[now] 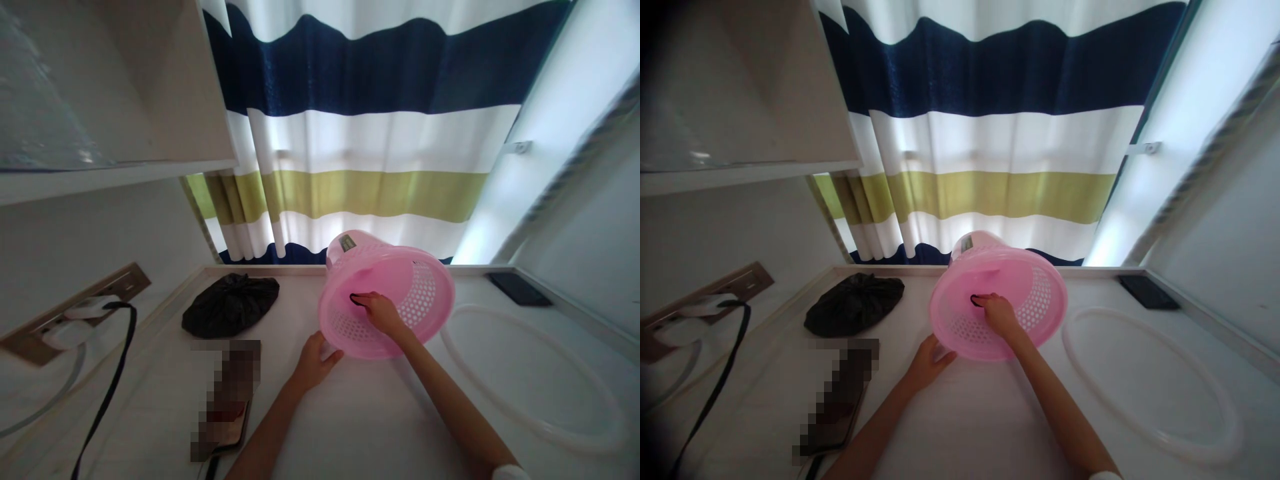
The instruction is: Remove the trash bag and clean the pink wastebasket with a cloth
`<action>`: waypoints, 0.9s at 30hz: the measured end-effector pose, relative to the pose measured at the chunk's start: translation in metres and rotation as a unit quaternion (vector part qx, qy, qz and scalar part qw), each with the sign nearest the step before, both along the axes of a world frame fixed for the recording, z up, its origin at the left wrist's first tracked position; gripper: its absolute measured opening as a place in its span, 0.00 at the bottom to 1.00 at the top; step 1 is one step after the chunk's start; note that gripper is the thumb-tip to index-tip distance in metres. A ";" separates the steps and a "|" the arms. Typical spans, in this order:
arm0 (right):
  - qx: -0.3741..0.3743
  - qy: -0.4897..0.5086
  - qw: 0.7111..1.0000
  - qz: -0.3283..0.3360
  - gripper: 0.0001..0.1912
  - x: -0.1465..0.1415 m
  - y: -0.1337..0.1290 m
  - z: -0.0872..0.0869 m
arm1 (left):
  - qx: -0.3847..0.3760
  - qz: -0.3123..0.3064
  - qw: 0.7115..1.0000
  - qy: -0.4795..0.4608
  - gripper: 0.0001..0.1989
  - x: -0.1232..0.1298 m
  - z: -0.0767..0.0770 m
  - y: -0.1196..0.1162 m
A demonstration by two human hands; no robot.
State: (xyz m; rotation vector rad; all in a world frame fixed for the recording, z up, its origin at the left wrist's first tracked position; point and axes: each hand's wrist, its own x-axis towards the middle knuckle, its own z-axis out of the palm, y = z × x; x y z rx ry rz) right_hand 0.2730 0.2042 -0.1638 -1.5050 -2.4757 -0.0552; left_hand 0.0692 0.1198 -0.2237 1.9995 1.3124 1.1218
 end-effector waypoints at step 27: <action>0.092 0.081 0.987 -0.101 0.18 0.028 -0.018 0.003 | 0.026 -0.007 0.995 0.093 0.22 0.024 -0.004 -0.003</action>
